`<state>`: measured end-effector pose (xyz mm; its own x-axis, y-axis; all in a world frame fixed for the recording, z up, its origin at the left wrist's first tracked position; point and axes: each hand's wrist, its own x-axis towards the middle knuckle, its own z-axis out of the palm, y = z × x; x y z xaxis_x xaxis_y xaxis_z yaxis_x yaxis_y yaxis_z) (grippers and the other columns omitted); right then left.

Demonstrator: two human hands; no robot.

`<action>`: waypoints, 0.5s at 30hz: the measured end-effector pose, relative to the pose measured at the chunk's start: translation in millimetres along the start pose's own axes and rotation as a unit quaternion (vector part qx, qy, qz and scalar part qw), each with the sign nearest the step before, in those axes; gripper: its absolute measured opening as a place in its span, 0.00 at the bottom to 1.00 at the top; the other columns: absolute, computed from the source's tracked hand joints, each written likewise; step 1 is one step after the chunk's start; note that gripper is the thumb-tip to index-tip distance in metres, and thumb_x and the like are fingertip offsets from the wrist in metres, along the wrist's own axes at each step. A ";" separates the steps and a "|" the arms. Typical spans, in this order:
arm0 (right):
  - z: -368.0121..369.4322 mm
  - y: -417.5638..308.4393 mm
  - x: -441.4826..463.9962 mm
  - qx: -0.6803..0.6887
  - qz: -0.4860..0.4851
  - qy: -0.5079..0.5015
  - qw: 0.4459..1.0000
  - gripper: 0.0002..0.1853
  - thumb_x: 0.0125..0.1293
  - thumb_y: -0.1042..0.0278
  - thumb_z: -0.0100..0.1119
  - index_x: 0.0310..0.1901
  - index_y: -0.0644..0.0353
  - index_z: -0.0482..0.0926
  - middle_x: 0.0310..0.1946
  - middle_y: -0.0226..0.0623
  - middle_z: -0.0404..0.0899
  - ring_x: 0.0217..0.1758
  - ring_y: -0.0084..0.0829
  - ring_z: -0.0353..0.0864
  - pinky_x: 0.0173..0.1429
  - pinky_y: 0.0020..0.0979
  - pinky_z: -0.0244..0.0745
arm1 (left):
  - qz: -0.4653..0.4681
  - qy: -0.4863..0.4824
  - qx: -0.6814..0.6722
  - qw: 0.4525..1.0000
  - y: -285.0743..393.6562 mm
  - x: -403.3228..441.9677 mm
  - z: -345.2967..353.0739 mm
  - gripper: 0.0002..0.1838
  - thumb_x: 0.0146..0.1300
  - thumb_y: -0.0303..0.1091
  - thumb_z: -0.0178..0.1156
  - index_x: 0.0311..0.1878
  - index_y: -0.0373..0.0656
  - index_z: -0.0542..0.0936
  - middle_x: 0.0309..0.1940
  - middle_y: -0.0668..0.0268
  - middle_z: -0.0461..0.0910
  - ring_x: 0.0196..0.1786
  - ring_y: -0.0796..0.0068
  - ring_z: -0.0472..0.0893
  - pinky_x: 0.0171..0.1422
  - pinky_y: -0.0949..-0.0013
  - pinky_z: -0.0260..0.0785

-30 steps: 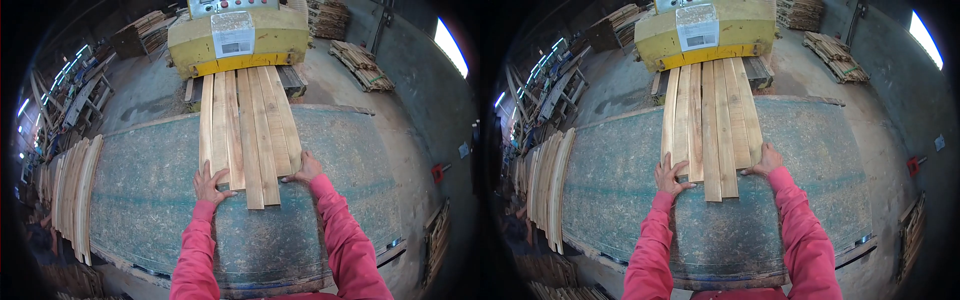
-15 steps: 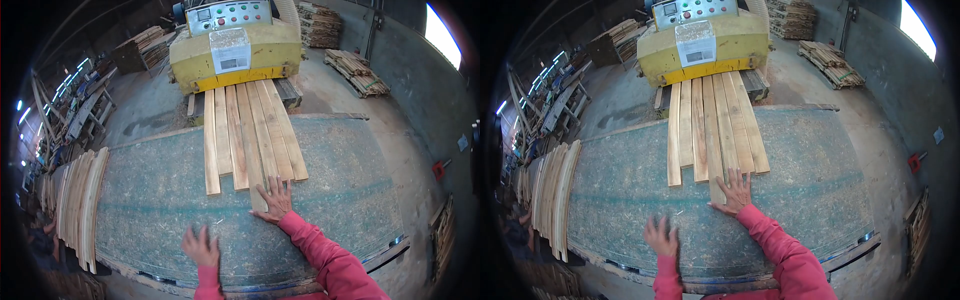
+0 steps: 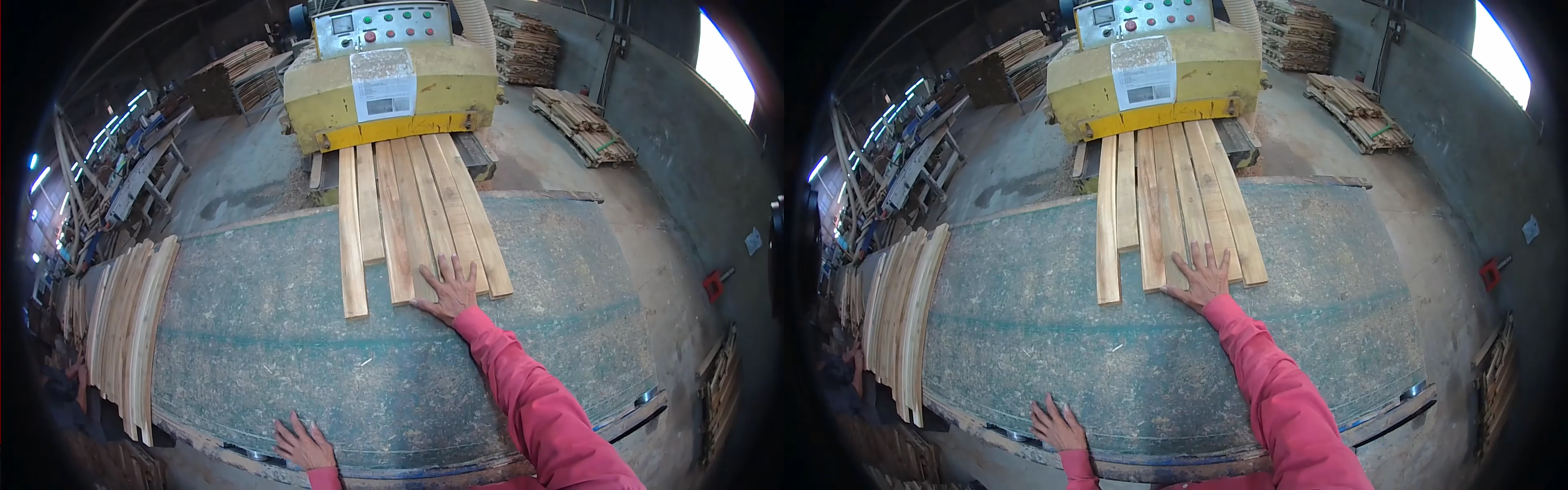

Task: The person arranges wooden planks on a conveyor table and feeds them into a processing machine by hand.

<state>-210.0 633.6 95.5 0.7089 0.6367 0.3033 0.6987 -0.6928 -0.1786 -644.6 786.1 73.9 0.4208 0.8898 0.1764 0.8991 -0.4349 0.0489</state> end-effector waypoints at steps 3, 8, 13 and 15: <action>2.2 3.6 9.1 -0.021 -0.010 0.002 1.000 0.49 0.60 0.12 0.44 0.77 0.32 0.69 0.81 0.49 0.57 0.85 0.60 0.48 0.80 0.76 0.25 | 0.007 -0.008 -0.017 1.000 5.3 4.4 -3.3 0.30 0.78 0.50 0.50 0.77 0.47 0.68 0.78 0.39 0.59 0.79 0.34 0.57 0.79 0.29 0.45; 6.2 7.3 22.8 -0.017 -0.004 -0.003 1.000 0.49 0.59 0.12 0.45 0.77 0.31 0.69 0.81 0.48 0.57 0.85 0.58 0.49 0.79 0.77 0.25 | 0.199 0.084 -0.264 0.940 110.3 52.0 -19.5 0.33 0.73 0.45 0.58 0.77 0.42 0.67 0.78 0.38 0.58 0.79 0.34 0.58 0.82 0.38 0.48; 15.2 9.6 47.6 -0.004 0.007 0.002 1.000 0.49 0.59 0.12 0.45 0.77 0.31 0.69 0.81 0.47 0.57 0.86 0.57 0.47 0.79 0.77 0.25 | 0.243 0.033 -0.216 0.945 234.6 119.9 12.4 0.40 0.73 0.50 0.57 0.84 0.53 0.56 0.83 0.40 0.48 0.84 0.36 0.47 0.84 0.31 0.37; 18.7 10.3 55.9 -0.001 0.005 0.011 1.000 0.49 0.59 0.12 0.46 0.77 0.31 0.68 0.81 0.47 0.57 0.86 0.56 0.47 0.79 0.77 0.24 | 0.234 0.036 -0.192 0.952 266.2 146.9 35.1 0.41 0.74 0.54 0.56 0.85 0.57 0.53 0.84 0.41 0.45 0.85 0.37 0.45 0.84 0.29 0.34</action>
<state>-161.4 668.3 93.1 0.7137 0.6218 0.3225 0.6912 -0.6998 -0.1803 -339.2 805.9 78.4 0.7432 0.5804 0.3327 0.4993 -0.8122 0.3017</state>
